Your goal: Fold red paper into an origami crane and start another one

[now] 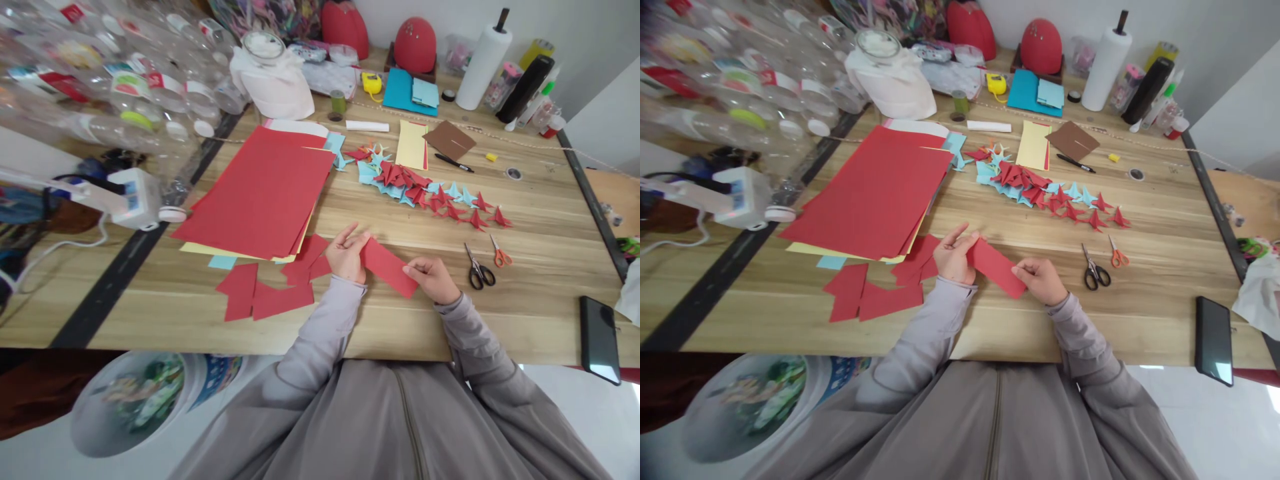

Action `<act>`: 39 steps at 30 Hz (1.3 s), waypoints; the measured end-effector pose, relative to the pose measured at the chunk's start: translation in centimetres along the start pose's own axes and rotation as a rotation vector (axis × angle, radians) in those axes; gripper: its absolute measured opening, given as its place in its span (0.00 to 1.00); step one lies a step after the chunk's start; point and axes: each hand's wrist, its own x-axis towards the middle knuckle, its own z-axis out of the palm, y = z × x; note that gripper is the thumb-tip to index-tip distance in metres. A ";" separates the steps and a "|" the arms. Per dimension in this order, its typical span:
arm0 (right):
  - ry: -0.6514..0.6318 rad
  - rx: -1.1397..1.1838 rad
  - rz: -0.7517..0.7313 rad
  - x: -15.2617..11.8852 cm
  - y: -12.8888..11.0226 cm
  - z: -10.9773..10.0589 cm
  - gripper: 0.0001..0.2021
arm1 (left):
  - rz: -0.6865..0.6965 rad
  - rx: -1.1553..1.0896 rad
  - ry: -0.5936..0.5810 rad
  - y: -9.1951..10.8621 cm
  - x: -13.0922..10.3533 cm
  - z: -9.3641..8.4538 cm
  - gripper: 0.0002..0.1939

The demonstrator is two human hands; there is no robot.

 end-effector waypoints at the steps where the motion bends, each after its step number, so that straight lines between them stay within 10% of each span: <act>1: 0.093 -0.012 -0.023 0.2 0.2 -0.3 0.16 | -0.006 -0.006 0.019 0.0 0.1 -0.1 0.28; 8: 0.645 0.135 -0.041 1.2 0.7 -2.6 0.14 | 0.093 0.146 -0.019 -0.5 0.0 -0.8 0.25; 14: 0.469 0.152 0.015 1.1 0.4 -2.3 0.15 | 0.795 0.806 -0.606 -0.3 -1.6 -1.2 0.27; 19: 0.354 0.001 -0.014 0.7 0.0 -2.7 0.16 | 0.932 1.140 -0.778 -0.3 -1.7 -1.8 0.24; 27: 0.216 -0.002 -0.010 0.3 -0.6 -3.5 0.18 | 0.715 1.076 -0.935 -0.9 -1.1 -1.8 0.22; 39: 0.147 0.196 -0.160 0.3 0.1 -2.2 0.27 | 0.286 0.667 -0.826 -1.4 -2.7 -1.5 0.31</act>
